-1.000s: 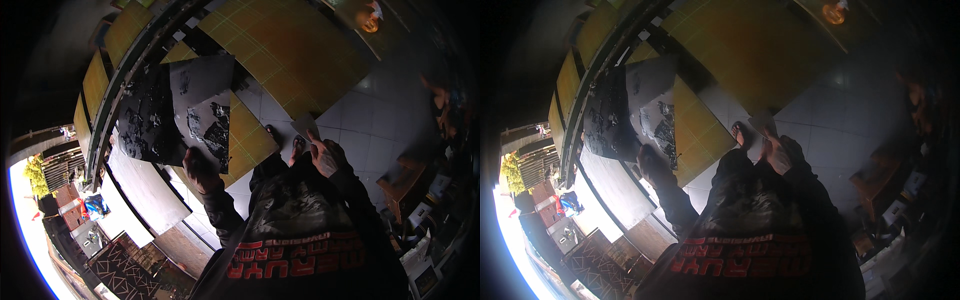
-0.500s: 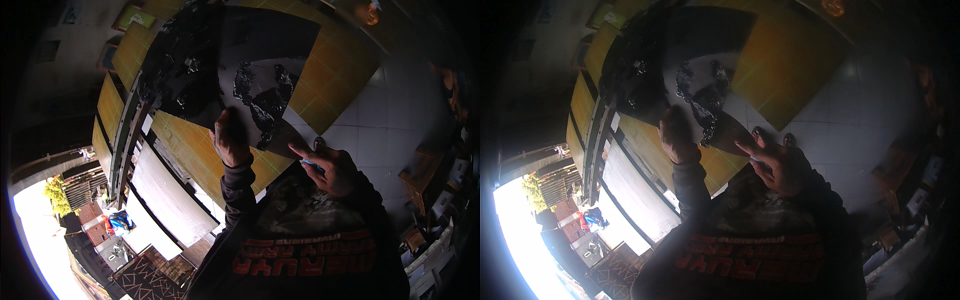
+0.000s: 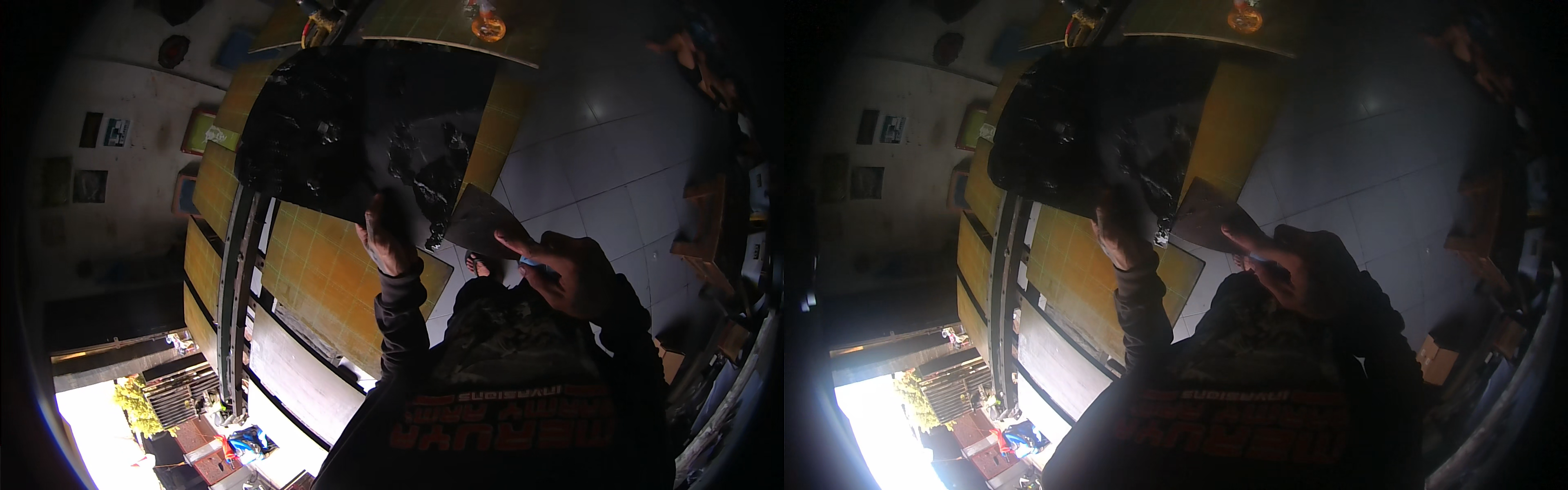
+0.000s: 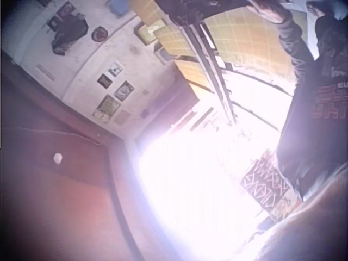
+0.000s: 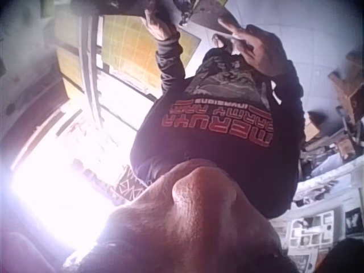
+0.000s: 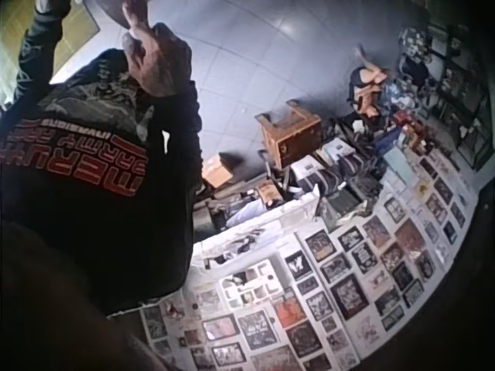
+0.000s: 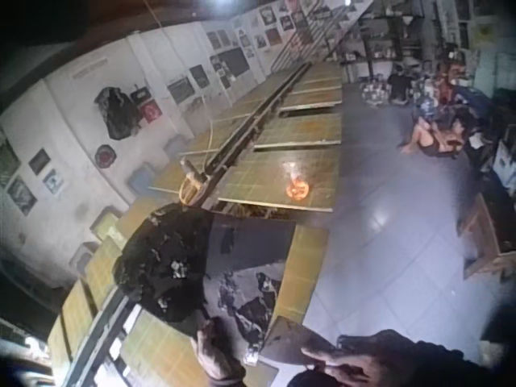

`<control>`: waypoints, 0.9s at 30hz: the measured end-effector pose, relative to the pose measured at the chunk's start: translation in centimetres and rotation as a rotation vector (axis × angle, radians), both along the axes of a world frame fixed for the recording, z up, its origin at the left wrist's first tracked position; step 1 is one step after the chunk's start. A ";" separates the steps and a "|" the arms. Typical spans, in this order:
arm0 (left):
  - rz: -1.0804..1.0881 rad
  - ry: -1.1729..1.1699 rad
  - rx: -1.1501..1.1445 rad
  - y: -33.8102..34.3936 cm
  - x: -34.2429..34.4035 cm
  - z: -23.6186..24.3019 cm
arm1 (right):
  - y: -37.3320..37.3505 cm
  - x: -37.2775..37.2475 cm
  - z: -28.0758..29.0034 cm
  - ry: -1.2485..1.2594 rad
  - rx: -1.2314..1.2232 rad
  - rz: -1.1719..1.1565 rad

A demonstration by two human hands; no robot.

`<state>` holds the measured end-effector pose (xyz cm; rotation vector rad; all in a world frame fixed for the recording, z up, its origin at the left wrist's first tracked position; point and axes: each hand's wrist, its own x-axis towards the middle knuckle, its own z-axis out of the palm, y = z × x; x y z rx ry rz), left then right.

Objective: The person scrapes excess ink from a screen printing plate, wipes it clean with a cloth, and then cleans various printing tables by spraying them with a cleaning liquid and wiping them down.

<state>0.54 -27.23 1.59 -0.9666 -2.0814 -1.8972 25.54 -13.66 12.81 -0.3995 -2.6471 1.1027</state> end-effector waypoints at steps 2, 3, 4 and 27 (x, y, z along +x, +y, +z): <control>-0.027 -0.188 0.076 0.2 0.2 -0.4 | 0.6 0.6 -0.7 0.004 -0.010 0.001; -0.034 -0.250 0.095 0.4 0.8 -0.4 | 1.0 1.0 -1.0 0.006 -0.017 0.006; -0.021 -0.243 0.075 0.3 0.9 -0.7 | 1.3 1.3 -1.3 0.053 -0.099 0.020; -0.236 -0.434 0.007 -1.2 3.8 -2.1 | 7.9 -5.0 -12.8 0.292 -2.075 1.394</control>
